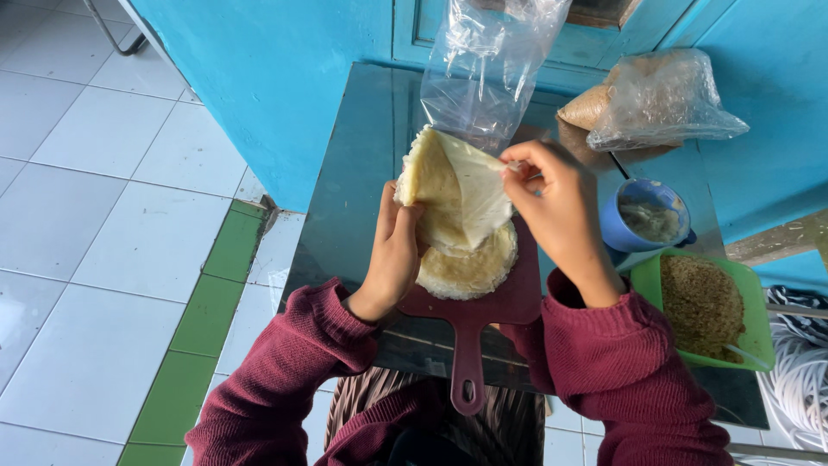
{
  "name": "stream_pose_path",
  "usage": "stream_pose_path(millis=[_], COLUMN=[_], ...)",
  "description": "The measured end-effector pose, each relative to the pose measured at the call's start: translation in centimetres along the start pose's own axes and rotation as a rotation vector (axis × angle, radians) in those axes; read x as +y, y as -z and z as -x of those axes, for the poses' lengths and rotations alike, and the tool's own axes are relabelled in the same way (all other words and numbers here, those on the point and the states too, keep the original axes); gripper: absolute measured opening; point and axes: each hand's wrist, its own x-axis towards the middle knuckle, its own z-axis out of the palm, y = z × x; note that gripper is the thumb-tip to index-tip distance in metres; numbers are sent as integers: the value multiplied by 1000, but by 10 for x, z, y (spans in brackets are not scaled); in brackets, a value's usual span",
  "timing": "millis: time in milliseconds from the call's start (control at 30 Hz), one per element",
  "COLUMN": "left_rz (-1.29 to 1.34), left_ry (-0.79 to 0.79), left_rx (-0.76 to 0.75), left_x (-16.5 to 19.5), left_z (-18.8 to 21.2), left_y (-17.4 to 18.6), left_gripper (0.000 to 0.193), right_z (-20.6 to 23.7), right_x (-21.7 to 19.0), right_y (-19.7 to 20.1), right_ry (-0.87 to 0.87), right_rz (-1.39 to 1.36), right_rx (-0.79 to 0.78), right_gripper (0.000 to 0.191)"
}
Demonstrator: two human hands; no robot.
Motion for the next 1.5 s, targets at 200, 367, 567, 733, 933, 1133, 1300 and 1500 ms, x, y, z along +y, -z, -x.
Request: stream_pose_path(millis=[200, 367, 567, 733, 933, 1133, 1300, 1500], left_rz=[-29, 97, 105, 154, 170, 45, 77, 289], left_ry=[25, 183, 121, 175, 156, -78, -202, -206], left_rx=[-113, -182, -182, -146, -93, 21, 216, 251], left_x=[3, 15, 2, 1, 9, 28, 46, 61], left_z=[1, 1, -4, -2, -1, -3, -4, -9], left_y=[0, -6, -10, -7, -4, 15, 30, 32], left_gripper=[45, 63, 54, 48, 46, 51, 54, 50], right_z=[-16, -13, 4, 3, -6, -28, -38, -24], right_x=[15, 7, -10, -12, 0, 10, 10, 0], right_y=[0, -18, -40, -39, -24, 5, 21, -7], right_ry=[-395, -470, -150, 138, 347, 52, -372, -477], right_rz=[-637, -825, -151, 86, 431, 98, -742, -820], right_rx=[-328, -218, -39, 143, 311, 338, 44, -149], right_gripper=[25, 30, 22, 22, 22, 20, 14, 21])
